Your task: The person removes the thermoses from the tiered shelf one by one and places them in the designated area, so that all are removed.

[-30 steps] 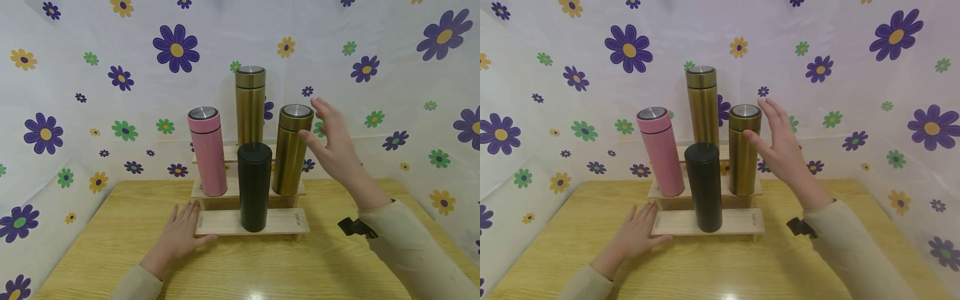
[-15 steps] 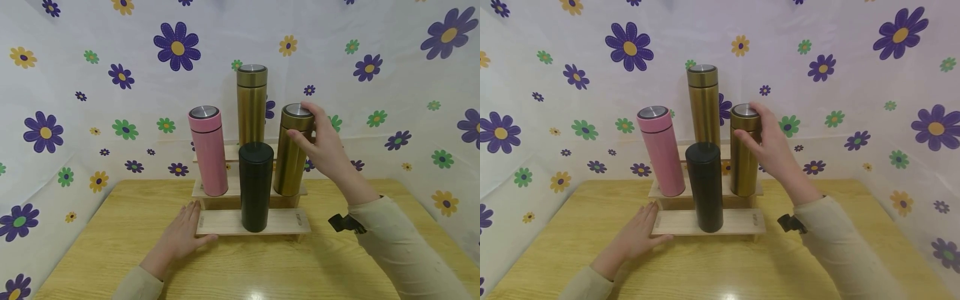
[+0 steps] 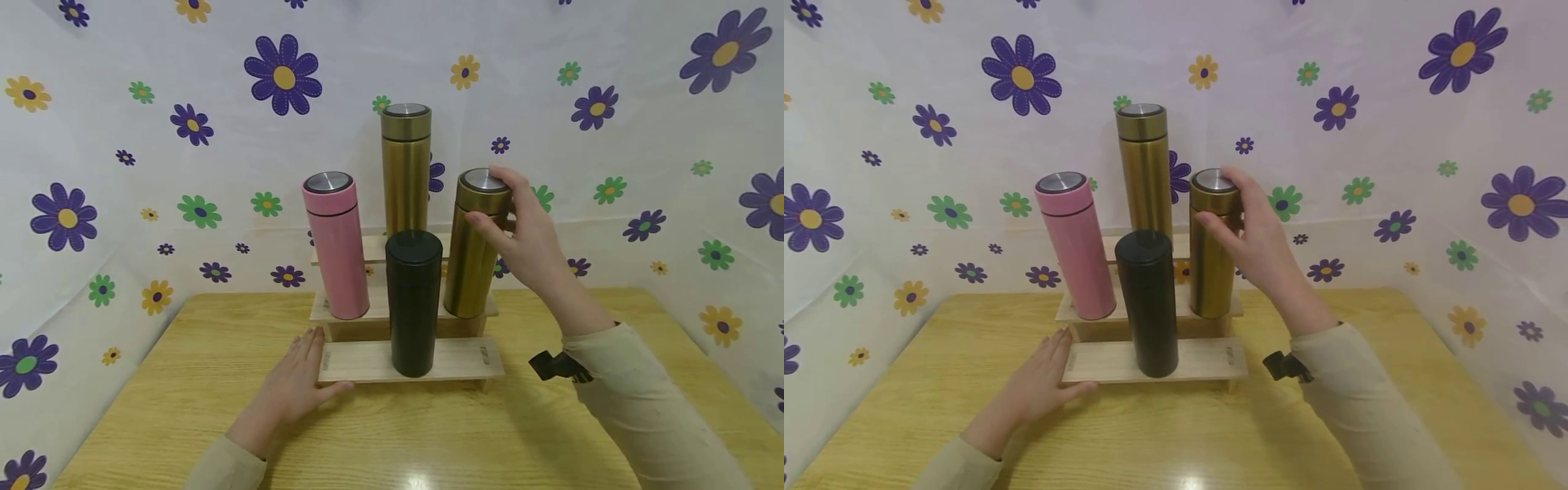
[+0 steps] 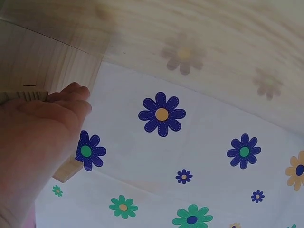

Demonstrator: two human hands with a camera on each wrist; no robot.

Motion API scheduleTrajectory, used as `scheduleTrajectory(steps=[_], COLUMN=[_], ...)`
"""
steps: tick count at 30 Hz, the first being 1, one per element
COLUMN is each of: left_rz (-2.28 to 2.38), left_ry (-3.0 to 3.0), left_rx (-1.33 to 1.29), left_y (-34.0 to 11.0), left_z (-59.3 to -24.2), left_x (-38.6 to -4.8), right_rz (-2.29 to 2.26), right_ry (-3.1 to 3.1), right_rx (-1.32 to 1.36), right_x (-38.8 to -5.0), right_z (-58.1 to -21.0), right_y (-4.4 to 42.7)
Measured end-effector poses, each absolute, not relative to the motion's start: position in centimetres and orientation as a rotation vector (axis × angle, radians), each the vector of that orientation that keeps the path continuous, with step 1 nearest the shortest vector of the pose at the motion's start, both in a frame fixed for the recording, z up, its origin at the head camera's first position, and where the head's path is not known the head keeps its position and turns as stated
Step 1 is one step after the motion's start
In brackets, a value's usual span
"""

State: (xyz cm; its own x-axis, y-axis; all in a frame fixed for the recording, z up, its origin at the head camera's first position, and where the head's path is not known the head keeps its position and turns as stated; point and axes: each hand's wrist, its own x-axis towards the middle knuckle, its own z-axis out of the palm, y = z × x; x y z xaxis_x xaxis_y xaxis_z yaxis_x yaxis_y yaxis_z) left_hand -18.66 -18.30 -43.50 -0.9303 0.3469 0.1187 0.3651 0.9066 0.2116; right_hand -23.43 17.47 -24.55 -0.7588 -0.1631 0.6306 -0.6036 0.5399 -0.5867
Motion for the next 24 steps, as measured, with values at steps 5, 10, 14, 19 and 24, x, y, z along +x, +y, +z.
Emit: scheduleTrajectory(steps=[5,10,14,19,24], left_rz=[-0.367,-0.378,-0.376,-0.370,-0.374], left_ry=[-2.999,-3.011,-3.021,-3.005,-3.003], left_rx=[-0.556,-0.549,-0.541,-0.545,-0.542], left_y=[-18.2,-18.2,-18.1,-18.1,-18.0], left_z=[-43.5,-43.3,-43.4,-43.4,-43.3], left_x=[-18.6,-18.6,-18.6,-18.6,-18.6], right_rz=[1.211,1.244,1.191,1.121,1.087], right_ry=[-2.229,-2.171,-2.154,-2.149,-2.195], right_rx=[0.549,0.469,0.375,0.256,0.143], right_x=[-22.8,-22.4,-22.3,-22.6,-23.3], right_z=[-24.7,-24.6,-24.7,-25.2,-26.3], right_y=[17.8,18.9,20.6,23.3,26.1])
